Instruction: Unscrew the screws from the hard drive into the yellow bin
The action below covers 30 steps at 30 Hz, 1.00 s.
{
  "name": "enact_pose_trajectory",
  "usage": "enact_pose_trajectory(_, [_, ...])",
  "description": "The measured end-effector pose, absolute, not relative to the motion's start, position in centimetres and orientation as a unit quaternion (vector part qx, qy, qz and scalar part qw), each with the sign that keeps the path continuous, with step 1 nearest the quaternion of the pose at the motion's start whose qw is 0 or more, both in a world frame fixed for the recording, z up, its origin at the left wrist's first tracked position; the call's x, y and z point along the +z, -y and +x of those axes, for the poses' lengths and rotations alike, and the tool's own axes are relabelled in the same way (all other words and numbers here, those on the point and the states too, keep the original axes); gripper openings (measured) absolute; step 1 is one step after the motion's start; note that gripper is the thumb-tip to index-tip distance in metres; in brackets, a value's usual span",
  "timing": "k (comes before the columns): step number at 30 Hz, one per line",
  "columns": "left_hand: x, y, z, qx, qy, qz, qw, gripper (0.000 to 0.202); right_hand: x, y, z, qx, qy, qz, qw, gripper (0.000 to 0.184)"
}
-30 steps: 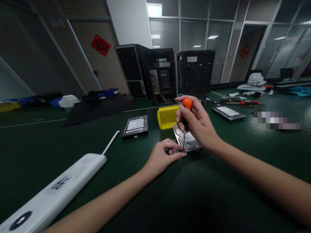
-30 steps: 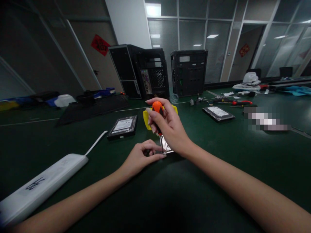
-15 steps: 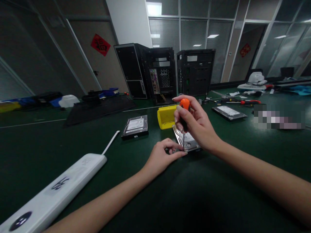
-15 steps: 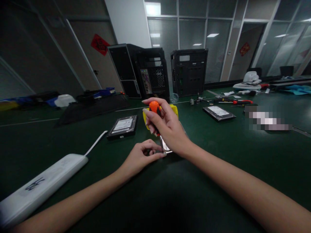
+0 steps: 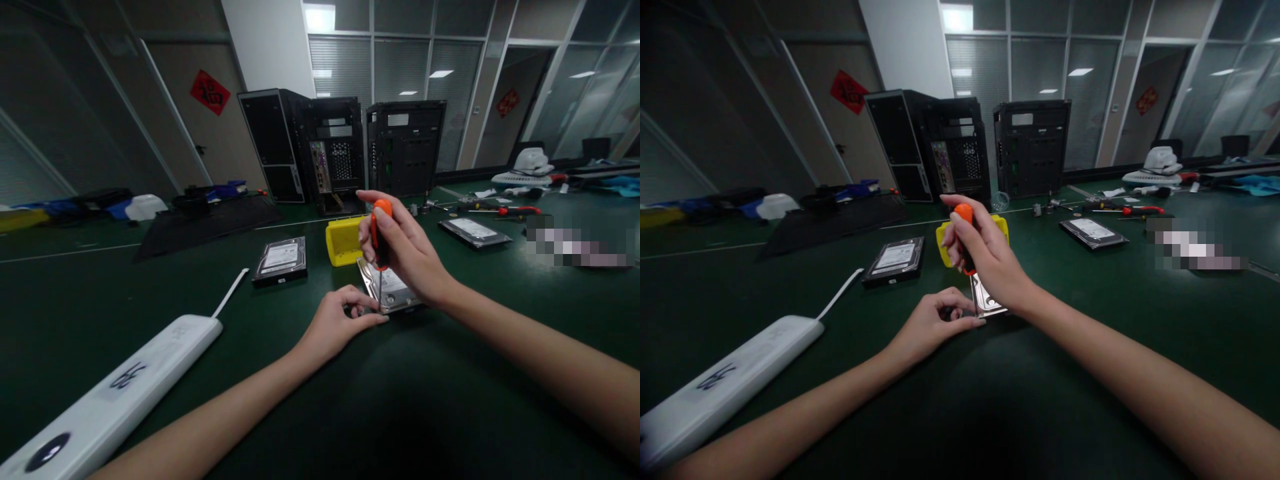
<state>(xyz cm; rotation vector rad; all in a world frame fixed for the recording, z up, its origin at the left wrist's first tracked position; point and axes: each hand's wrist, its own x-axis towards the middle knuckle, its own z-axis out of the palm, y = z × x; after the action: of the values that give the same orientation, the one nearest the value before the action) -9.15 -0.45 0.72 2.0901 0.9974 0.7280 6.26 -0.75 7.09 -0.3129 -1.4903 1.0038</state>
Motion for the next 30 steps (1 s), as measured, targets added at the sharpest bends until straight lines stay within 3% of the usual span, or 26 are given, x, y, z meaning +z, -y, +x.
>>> enact_pose_trajectory(12, [1.34, 0.84, -8.88, 0.267, -0.398, 0.806, 0.347, 0.032, 7.92, 1.18, 5.99, 0.439, 0.679, -0.126, 0.575, 0.032])
enact_pose_trajectory(22, [1.17, 0.9, -8.96, 0.272, -0.407, 0.803, 0.341, 0.037, 7.86, 1.24, 6.76, 0.46, 0.62, -0.136, 0.621, 0.018])
enact_pose_trajectory(30, [1.3, 0.76, -8.83, 0.268, -0.393, 0.811, 0.34, 0.032, 8.06, 1.56, 6.01, 0.465, 0.629, -0.137, 0.608, 0.02])
